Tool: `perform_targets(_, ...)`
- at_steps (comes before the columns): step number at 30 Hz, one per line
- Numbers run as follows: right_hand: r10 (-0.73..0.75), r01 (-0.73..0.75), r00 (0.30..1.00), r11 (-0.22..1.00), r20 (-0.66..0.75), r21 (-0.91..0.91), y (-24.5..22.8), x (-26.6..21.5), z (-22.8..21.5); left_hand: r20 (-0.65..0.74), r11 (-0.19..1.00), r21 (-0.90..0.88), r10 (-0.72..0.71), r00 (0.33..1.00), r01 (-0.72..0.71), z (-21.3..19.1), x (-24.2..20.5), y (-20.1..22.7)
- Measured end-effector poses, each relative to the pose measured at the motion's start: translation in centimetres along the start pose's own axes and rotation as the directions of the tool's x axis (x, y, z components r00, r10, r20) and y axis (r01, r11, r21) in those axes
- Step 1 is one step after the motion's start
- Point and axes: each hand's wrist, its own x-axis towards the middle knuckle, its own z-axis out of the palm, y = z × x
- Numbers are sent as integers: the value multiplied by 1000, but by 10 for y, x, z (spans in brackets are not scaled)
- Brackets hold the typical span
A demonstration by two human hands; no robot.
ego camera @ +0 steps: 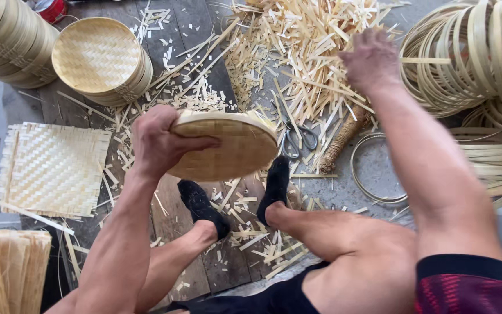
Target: The person trims bamboo strips from around the edge of a woven circular lid and then presses another lid onto a wooden mold.
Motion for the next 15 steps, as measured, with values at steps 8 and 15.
perform_targets(8, 15, -460, 793, 670, 609, 583, -49, -73, 73, 91, 896, 424, 103, 991, -132, 129, -107, -24)
perform_targets(15, 52, -436, 851, 623, 522, 650, -144, -139, 232, 432, 916, 400, -182, 884, -7, 179, -232, -17)
